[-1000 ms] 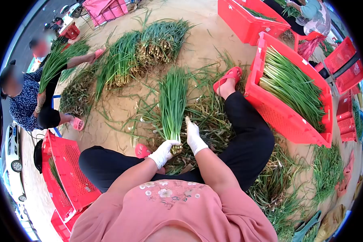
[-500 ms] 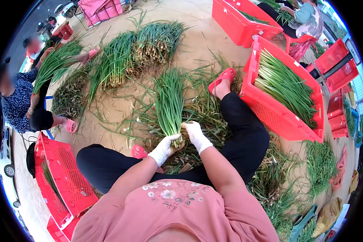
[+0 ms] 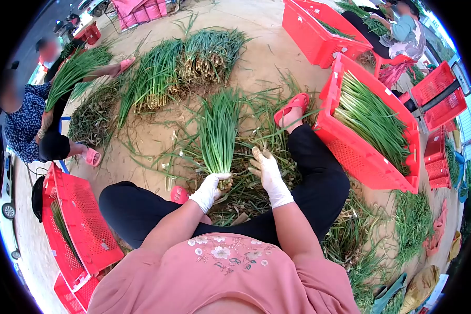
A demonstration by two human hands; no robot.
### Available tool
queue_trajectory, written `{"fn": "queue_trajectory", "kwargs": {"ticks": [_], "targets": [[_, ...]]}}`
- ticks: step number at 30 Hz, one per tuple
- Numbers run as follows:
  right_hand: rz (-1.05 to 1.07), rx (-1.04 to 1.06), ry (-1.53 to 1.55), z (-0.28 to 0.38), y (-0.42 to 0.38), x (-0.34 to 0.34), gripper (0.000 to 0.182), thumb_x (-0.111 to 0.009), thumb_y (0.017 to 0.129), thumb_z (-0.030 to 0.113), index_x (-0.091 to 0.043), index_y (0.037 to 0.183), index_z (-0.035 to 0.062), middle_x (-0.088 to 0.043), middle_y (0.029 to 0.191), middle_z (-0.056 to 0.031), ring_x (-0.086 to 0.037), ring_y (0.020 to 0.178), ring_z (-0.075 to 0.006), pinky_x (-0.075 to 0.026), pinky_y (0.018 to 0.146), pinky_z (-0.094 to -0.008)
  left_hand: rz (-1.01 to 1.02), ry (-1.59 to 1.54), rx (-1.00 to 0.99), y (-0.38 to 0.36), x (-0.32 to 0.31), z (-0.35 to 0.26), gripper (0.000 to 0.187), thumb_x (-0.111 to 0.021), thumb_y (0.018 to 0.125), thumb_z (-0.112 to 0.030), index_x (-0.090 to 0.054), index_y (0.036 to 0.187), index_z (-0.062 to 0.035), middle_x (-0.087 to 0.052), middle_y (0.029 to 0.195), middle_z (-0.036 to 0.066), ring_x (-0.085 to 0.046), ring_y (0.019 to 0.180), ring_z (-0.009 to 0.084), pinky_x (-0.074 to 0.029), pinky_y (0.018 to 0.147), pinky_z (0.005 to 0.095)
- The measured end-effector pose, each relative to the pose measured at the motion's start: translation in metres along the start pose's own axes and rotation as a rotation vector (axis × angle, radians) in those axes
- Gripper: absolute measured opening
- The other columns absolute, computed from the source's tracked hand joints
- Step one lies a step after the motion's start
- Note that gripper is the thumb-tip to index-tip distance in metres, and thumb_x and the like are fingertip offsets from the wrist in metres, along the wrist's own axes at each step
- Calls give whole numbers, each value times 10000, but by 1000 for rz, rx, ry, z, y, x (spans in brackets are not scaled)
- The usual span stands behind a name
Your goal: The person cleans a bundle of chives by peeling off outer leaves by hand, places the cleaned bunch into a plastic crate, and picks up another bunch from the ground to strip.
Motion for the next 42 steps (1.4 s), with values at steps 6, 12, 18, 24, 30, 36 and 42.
{"fn": "queue_trajectory", "kwargs": {"ticks": [6, 12, 18, 24, 30, 36, 42], "targets": [[218, -179, -90, -62, 13, -32, 781, -708, 734, 241, -265, 1309, -45, -486, 1186, -158, -511, 1024, -283, -420, 842, -397, -194, 496, -223, -44, -27, 0, 157, -643, 696, 21, -609, 846, -12, -627, 763, 92, -607, 658, 209, -498, 539, 329], [69, -394, 126, -84, 25, -10, 417, -549, 795, -2, -406, 1186, -20, -559, 1073, -131, -552, 982, -248, -442, 836, -370, -17, -19, 149, -14, 2, 8, 214, -614, 731, 0, -580, 940, -30, -617, 844, 93, -608, 775, 231, -517, 667, 385], [-92, -313, 12, -71, 16, -9, 317, -612, 772, 35, -492, 1065, 50, -588, 932, -75, -568, 839, -183, -448, 675, -269, 22, 1, 147, -11, -3, 15, 283, -566, 749, 14, -543, 1029, -18, -610, 888, 115, -604, 813, 271, -496, 770, 440], [-126, -245, 71, -67, 8, -15, 288, -668, 743, 42, -523, 992, 47, -563, 738, -5, -532, 620, -103, -452, 541, -240, -40, 20, 56, -8, -3, 21, 247, -571, 725, 32, -546, 970, 10, -609, 854, 122, -606, 760, 273, -520, 710, 413], [-187, -205, 114, -59, 0, -15, 229, -631, 769, 35, -533, 976, 38, -604, 796, -35, -576, 662, -132, -498, 591, -265, -138, 23, -9, -10, -2, 18, 158, -564, 720, 35, -550, 877, 31, -605, 800, 133, -607, 670, 263, -537, 603, 373], [-134, -186, 132, -61, 0, -14, 198, -630, 780, 81, -562, 963, 44, -601, 813, -33, -561, 665, -123, -450, 558, -238, -138, -6, 24, -7, -2, 18, 159, -559, 711, 29, -554, 870, 26, -603, 758, 127, -607, 656, 257, -534, 596, 372], [-110, -167, -163, -52, 10, -14, 280, -642, 789, 225, -571, 1010, 68, -602, 848, -6, -506, 649, -83, -340, 502, -208, -136, 50, 16, -7, 2, 17, 162, -563, 704, 32, -555, 865, 29, -605, 757, 130, -614, 660, 259, -533, 588, 368]]}}
Point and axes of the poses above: each hand's wrist, its own y-axis towards the middle knuckle, its own x-axis out of the back of the hand, z = x × y, the point moved 4 cm from there along y, towards the middle knuckle
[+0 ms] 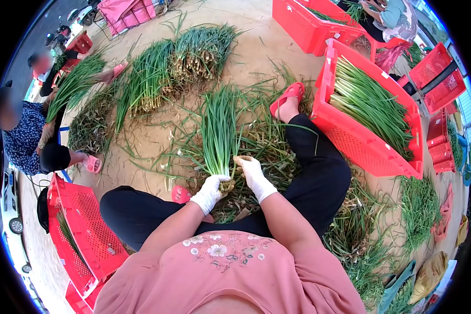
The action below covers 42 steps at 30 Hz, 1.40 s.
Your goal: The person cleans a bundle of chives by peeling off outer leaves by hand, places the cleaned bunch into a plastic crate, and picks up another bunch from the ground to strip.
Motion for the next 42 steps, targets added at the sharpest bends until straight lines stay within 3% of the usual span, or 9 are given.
{"fn": "queue_trajectory", "kwargs": {"ticks": [10, 18, 22, 26, 28, 30, 32, 35, 42], "targets": [[104, -193, 322, -5, 74, 8, 133, -562, 854, 253, -562, 882, 123, -534, 763, 32, -493, 638, -96, -332, 463, -221, -67, 34, -35, -41, 1, -17, 201, -593, 667, 45, -554, 860, 89, -614, 761, 173, -635, 646, 294, -540, 537, 349], [143, 1, 503, 15, 40, 14, 109, -516, 884, 192, -529, 921, 90, -577, 809, -3, -571, 777, -152, -413, 549, -238, -57, -111, -35, -27, 5, -22, 201, -576, 682, 52, -554, 882, 49, -610, 768, 157, -621, 647, 268, -529, 526, 351], [540, -87, 282, 12, -14, -9, 128, -548, 860, 175, -529, 904, 56, -549, 715, -7, -566, 688, -150, -453, 598, -268, -101, -94, -110, -18, 9, -25, 173, -563, 682, 33, -558, 855, 32, -603, 761, 136, -605, 655, 275, -529, 585, 349], [890, -116, -460, 18, -69, -26, 207, -567, 839, 211, -570, 945, 34, -603, 793, -37, -578, 703, -114, -470, 587, -254, -119, -39, -111, -13, 10, -27, 188, -579, 656, 42, -573, 843, 37, -601, 728, 135, -597, 599, 260, -521, 536, 348], [525, -19, -297, 19, -44, -8, 289, -586, 826, 249, -572, 1007, 24, -616, 834, -62, -584, 731, -132, -468, 607, -256, -166, 54, -165, -14, 13, -30, 215, -577, 656, 53, -572, 870, 43, -601, 717, 139, -598, 582, 261, -523, 523, 343], [151, 207, -651, 18, -6, 12, 345, -596, 821, 274, -566, 1053, 20, -611, 884, -74, -574, 778, -134, -467, 622, -264, -95, -45, -181, -20, 6, -28, 216, -572, 682, 41, -559, 898, 39, -599, 736, 136, -608, 621, 267, -531, 548, 345], [239, -58, -287, 4, -4, 10, 409, -605, 820, 332, -546, 1101, 40, -594, 971, -62, -556, 791, -134, -440, 618, -275, -57, -108, -115, -26, 1, -29, 226, -565, 695, 31, -553, 921, 24, -598, 769, 123, -605, 669, 257, -531, 573, 343], [439, -118, 145, -6, -7, -18, 345, -623, 805, 357, -569, 1001, 78, -596, 941, -10, -550, 737, -118, -377, 599, -234, 25, -211, -26, -26, -4, -26, 238, -557, 718, 22, -543, 954, 4, -596, 816, 108, -602, 728, 243, -532, 601, 343], [148, -46, 101, -2, -21, -14, 178, -651, 787, 180, -604, 882, 37, -601, 726, -11, -526, 584, -81, -390, 516, -212, 35, -175, -83, -23, -3, -25, 133, -563, 753, 2, -560, 886, 14, -591, 784, 105, -592, 662, 209, -522, 534, 276]]}}
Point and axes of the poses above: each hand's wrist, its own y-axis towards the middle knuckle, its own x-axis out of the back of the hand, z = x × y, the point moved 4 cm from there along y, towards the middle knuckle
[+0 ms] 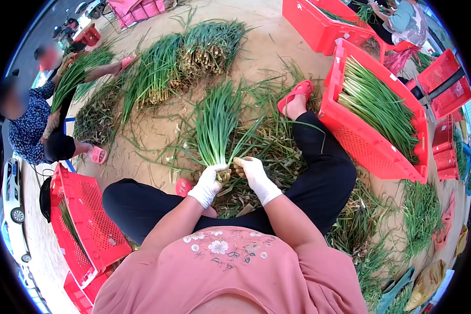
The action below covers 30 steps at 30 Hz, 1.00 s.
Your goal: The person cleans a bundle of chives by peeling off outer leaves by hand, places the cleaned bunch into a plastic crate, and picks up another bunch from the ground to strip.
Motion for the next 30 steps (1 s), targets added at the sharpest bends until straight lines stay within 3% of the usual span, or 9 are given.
{"fn": "queue_trajectory", "kwargs": {"ticks": [6, 10, 14, 18, 19, 22, 24, 26, 30], "targets": [[160, 361, -929, 27, -27, -4, 225, -644, 764, 207, -616, 791, -15, -584, 646, -48, -510, 586, -113, -419, 548, -265, -105, 40, -41, 11, 3, 2, 204, -624, 666, 58, -566, 855, 6, -598, 772, 114, -595, 639, 231, -513, 523, 332], [420, 359, -1082, 38, -49, -16, 253, -649, 747, 228, -618, 803, -17, -578, 641, -48, -507, 611, -120, -424, 584, -288, -156, 97, -104, 14, 3, 6, 234, -628, 623, 74, -580, 847, 25, -600, 754, 127, -604, 625, 266, -509, 543, 382], [712, 182, -570, 68, -80, -14, 171, -637, 736, 166, -618, 751, -3, -579, 678, -35, -507, 614, -106, -413, 581, -262, -210, 199, -154, 21, 16, 0, 196, -615, 643, 60, -574, 834, 51, -604, 715, 139, -601, 552, 256, -488, 466, 331], [1022, 430, 864, 101, -46, 31, 257, -635, 785, 281, -608, 924, 66, -604, 853, -85, -559, 845, -233, -439, 765, -358, -204, 300, -250, -4, -3, -21, 191, -635, 626, 62, -566, 804, 73, -606, 704, 151, -596, 523, 242, -457, 410, 296], [815, 398, 930, 97, -35, 34, 313, -612, 801, 315, -573, 992, 70, -596, 941, -84, -546, 924, -245, -429, 822, -378, -188, 357, -301, -12, -8, -23, 200, -633, 621, 70, -561, 807, 69, -600, 693, 145, -587, 509, 236, -451, 403, 298], [154, -77, 318, 27, 11, 31, 622, -580, 794, 464, -383, 1247, 86, -453, 1235, -152, -451, 1128, -303, -369, 934, -478, -243, 592, -403, -33, -19, -20, 326, -612, 606, 103, -517, 910, 32, -590, 766, 111, -582, 582, 212, -464, 454, 310], [284, -202, 123, -9, 20, 2, 674, -632, 753, 469, -371, 1253, 98, -462, 1226, -135, -433, 1142, -306, -341, 931, -516, -166, 774, -582, -44, -26, -16, 370, -612, 594, 89, -510, 939, 0, -596, 803, 84, -587, 663, 179, -473, 517, 296], [490, -93, 197, 3, 7, -33, 618, -679, 738, 408, -422, 1210, 102, -511, 1162, -65, -473, 1087, -252, -371, 899, -456, -370, 1318, -680, -46, -21, -14, 384, -636, 624, -68, -486, 973, -14, -610, 850, 167, -610, 764, 303, -478, 680, 375], [403, 56, 155, -7, 18, -45, 430, -654, 783, 199, -472, 1149, 67, -555, 1079, -92, -533, 965, -262, -399, 875, -428, -446, 1525, -486, -37, -12, -8, 429, -687, 610, -134, -501, 970, 6, -608, 854, 184, -602, 820, 299, -465, 724, 364]]}}
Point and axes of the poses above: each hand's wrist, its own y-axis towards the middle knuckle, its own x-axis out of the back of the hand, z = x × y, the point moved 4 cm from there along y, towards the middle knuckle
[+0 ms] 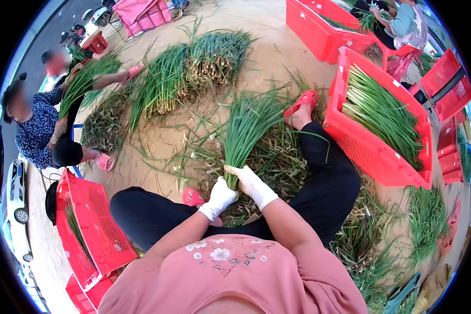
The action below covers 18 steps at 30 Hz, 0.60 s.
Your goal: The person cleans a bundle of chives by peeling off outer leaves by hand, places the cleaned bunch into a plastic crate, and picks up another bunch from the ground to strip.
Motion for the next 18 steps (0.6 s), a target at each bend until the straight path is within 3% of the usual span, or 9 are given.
{"fn": "queue_trajectory", "kwargs": {"ticks": [2, 3, 4, 6, 7, 11, 15, 18], "targets": [[-81, -102, 188, -14, 5, 24, 318, -589, 799, 104, -513, 1090, 2, -567, 1041, -119, -540, 948, -250, -420, 849, -390, 271, -328, -102, 17, -25, 18, 591, -749, 575, -213, -441, 1024, 18, -608, 861, 173, -600, 772, 309, -464, 737, 359], [-189, -208, 228, -21, 7, 35, 292, -527, 803, 62, -498, 1082, -18, -569, 1020, -144, -551, 920, -275, -424, 851, -414, 350, -549, -18, 22, -36, 24, 584, -783, 557, -225, -497, 1001, 22, -609, 836, 114, -591, 757, 245, -460, 719, 326], [-259, -244, 214, -21, 3, 39, 282, -498, 821, 74, -487, 1089, -16, -562, 1033, -154, -542, 932, -282, -420, 855, -415, 556, -735, 53, 4, -15, -3, 343, -746, 658, -176, -583, 910, -13, -609, 831, 70, -571, 758, 159, -459, 668, 317], [-268, -219, 262, -23, 3, 48, 273, -489, 828, 82, -480, 1083, -16, -556, 1034, -154, -531, 936, -284, -414, 860, -419, 717, -988, 355, 6, -20, 5, 264, -738, 677, -195, -617, 864, -52, -607, 782, 66, -577, 708, 190, -462, 671, 347], [-243, -237, 288, -24, 4, 51, 267, -485, 842, 111, -484, 1086, 1, -551, 1037, -144, -524, 940, -277, -419, 831, -412, 751, -1039, 446, 7, -23, 8, 251, -717, 706, -199, -604, 894, -78, -604, 770, 58, -566, 681, 192, -461, 668, 363], [-185, -288, 134, -17, -9, 43, 304, -460, 871, 181, -464, 1133, 28, -536, 1099, -156, -506, 1004, -306, -408, 843, -449, 867, -1150, 480, 8, -28, 8, 256, -682, 712, -138, -570, 936, -82, -608, 793, 76, -571, 698, 220, -457, 663, 365], [-282, -198, -120, -7, -24, 46, 317, -543, 855, 236, -487, 1099, 42, -565, 980, -95, -538, 867, -216, -439, 706, -375, 902, -1320, 411, 13, -37, 10, 280, -634, 746, -106, -555, 994, -3, -609, 887, 139, -606, 804, 264, -516, 718, 386], [-397, -118, -113, -7, -26, 53, 305, -546, 854, 232, -490, 1077, 31, -558, 936, -81, -534, 832, -202, -446, 697, -371, 926, -1384, 402, 4, -27, -6, 268, -615, 764, -88, -556, 1012, -6, -612, 902, 138, -609, 818, 261, -521, 724, 383]]}}
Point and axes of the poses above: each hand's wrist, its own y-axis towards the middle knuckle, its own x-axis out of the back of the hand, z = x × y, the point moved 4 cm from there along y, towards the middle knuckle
